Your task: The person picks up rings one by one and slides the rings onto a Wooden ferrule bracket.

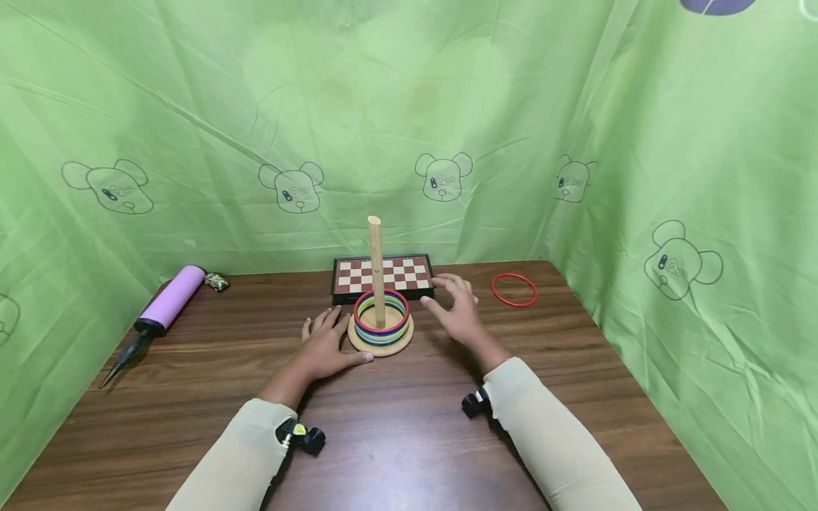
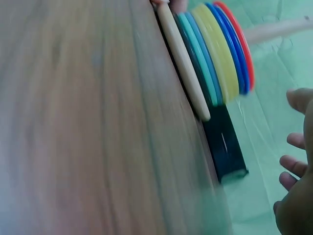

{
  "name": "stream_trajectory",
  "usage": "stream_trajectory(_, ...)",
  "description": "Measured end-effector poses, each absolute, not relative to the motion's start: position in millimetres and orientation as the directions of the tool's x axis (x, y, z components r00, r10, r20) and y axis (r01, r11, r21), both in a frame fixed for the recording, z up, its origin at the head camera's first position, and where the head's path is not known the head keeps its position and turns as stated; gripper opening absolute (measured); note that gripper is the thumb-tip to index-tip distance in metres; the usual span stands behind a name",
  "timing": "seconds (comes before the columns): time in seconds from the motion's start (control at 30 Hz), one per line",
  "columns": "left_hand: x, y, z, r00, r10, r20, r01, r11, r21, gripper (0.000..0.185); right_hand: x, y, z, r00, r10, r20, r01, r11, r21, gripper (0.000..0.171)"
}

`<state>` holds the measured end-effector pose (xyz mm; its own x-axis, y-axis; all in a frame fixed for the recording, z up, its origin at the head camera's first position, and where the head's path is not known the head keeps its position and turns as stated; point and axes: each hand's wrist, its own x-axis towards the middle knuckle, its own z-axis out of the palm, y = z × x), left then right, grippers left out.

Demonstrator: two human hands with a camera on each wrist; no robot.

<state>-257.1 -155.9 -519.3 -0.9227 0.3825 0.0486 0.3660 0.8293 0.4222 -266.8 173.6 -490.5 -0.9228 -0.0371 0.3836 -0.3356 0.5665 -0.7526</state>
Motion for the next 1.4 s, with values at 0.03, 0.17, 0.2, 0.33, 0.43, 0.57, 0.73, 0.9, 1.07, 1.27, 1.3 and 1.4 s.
stream_trajectory(0.03,-256.8,-156.0,-519.2,-0.923,0.381,0.048,0.365,0.830,0.421,0.118,-267.4,178.5,-491.3,-0.920,-0.024,0.391,-0.336,0.562,-0.755,0.058)
stream_trajectory(0.17,-256.8,-156.0,-518.7,-0.923,0.380,0.058,0.369,0.831,0.417,0.117,-270.5,197.1,-496.0,-0.921,0.027,0.388,-0.299,0.588,-0.752,0.054)
stream_trajectory(0.2,-257.0,-156.0,-518.9,-0.922,0.381,0.062,0.371,0.830,0.416,0.117,-271.0,201.3,-497.1,-0.923,0.041,0.381,-0.284,0.596,-0.751,0.053)
stream_trajectory(0.33,-257.0,-155.8,-520.0,-0.921,0.385,0.062,0.376,0.833,0.406,0.117,-274.0,216.1,-502.4,-0.934,0.098,0.344,-0.217,0.609,-0.763,0.052)
stream_trajectory(0.43,-257.0,-156.7,-519.5,-0.922,0.384,0.053,0.371,0.836,0.404,0.117,-277.1,224.1,-505.1,-0.940,0.139,0.312,-0.168,0.606,-0.777,0.051)
stream_trajectory(0.57,-257.5,-156.7,-520.6,-0.924,0.379,0.056,0.367,0.836,0.408,0.116,-280.3,234.0,-507.1,-0.941,0.177,0.287,-0.124,0.611,-0.782,0.053)
stream_trajectory(0.73,-256.8,-156.6,-519.4,-0.923,0.381,0.058,0.371,0.834,0.409,0.116,-283.4,249.5,-509.9,-0.936,0.227,0.270,-0.067,0.636,-0.769,0.057)
stream_trajectory(0.9,-255.7,-156.7,-519.6,-0.922,0.383,0.051,0.369,0.835,0.409,0.115,-285.4,271.1,-513.3,-0.931,0.273,0.242,0.005,0.673,-0.740,0.065)
stream_trajectory(1.07,-255.3,-155.5,-519.4,-0.923,0.380,0.063,0.371,0.831,0.414,0.115,-286.3,292.4,-514.5,-0.914,0.337,0.227,0.058,0.660,-0.749,0.068)
stream_trajectory(1.27,-256.1,-155.4,-520.3,-0.922,0.382,0.060,0.371,0.828,0.420,0.114,-286.1,311.1,-516.2,-0.901,0.393,0.182,0.134,0.653,-0.745,0.076)
stream_trajectory(1.3,-256.2,-155.4,-520.4,-0.922,0.382,0.063,0.371,0.829,0.419,0.114,-286.2,313.0,-516.5,-0.906,0.389,0.168,0.145,0.657,-0.740,0.078)
stream_trajectory(1.4,-256.1,-155.3,-520.7,-0.923,0.381,0.061,0.370,0.831,0.416,0.115,-286.9,317.6,-517.4,-0.918,0.377,0.126,0.176,0.669,-0.722,0.082)
